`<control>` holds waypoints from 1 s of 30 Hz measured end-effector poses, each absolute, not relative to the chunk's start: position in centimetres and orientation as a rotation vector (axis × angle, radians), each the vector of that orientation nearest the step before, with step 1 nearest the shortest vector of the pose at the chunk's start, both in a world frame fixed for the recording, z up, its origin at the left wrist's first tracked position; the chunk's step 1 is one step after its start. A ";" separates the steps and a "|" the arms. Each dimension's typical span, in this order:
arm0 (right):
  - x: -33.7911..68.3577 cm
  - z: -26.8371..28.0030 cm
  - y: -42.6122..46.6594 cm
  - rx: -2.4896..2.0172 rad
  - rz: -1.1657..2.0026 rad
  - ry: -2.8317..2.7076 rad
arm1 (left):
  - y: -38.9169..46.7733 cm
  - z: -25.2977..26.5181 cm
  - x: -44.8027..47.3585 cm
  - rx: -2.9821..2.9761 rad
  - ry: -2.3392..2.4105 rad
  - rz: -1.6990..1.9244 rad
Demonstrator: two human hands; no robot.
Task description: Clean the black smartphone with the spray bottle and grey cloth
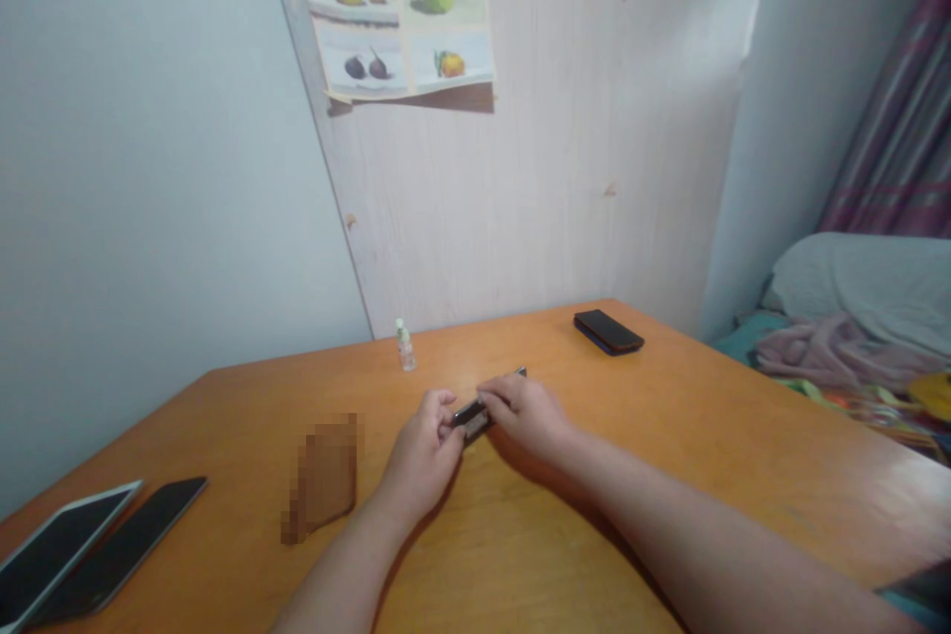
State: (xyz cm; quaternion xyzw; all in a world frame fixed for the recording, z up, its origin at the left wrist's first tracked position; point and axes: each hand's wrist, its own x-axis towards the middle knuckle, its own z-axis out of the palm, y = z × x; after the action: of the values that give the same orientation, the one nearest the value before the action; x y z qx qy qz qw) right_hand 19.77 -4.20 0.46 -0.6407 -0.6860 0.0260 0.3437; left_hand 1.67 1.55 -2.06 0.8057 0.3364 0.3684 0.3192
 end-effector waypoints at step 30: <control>19.0 0.4 -5.0 -1.571 0.099 -1.972 | 1.3 -2.0 1.8 2.105 0.866 0.953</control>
State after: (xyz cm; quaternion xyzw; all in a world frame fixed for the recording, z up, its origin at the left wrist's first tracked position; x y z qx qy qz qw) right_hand 18.95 -4.99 0.39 -0.5930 -0.7445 0.0373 0.3044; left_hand 1.78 1.28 -1.99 0.8052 0.3311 0.3644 0.3305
